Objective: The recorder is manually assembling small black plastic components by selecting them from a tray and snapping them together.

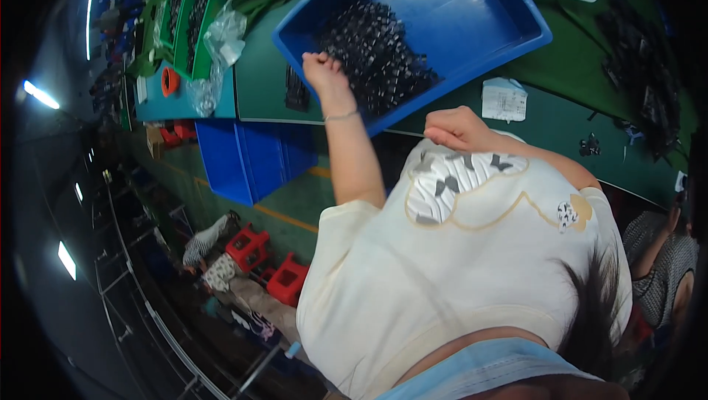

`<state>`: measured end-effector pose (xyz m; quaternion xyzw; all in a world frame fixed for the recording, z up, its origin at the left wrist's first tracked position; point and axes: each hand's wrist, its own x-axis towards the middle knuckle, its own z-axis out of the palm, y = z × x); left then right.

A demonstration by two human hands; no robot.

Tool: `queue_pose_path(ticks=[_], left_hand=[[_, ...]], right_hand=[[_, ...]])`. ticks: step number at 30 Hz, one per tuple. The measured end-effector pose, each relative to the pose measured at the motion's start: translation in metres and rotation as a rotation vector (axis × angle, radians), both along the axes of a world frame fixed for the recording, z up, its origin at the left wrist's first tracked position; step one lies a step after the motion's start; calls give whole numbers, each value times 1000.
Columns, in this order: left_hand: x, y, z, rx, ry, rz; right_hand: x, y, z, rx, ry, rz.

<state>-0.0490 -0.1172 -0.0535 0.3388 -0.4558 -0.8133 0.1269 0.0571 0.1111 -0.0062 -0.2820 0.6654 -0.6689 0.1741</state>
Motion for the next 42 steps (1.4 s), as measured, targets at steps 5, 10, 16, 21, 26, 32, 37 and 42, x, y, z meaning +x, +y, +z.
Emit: queue_pose_path(ticks=[5,10,16,21,26,32,37,42], left_hand=[[-16,-26,-58,-1305,-473,-362],[-14,-12,-63,-1169,-570,-538],[-4,1,-61,-1375,-740,-714],[12,-18,-50,-965,-515,-637],[35,-3,-19,-664,-418,-584],[42,17,3,-562,-303,-550],[43,38,48,-373,60,-713],[53,82,64,-344,107,-781]], right_hand=[[-8,4,-2,-74,-412,-17],[-11,10,-22,17,-430,-95],[-19,14,-24,-27,-599,-206],[-17,13,-25,-22,-580,-195],[-21,15,-24,37,-617,-237],[-16,15,-30,10,-633,-175],[-22,16,-27,-178,-718,-151],[-25,12,-14,-277,-775,-199]])
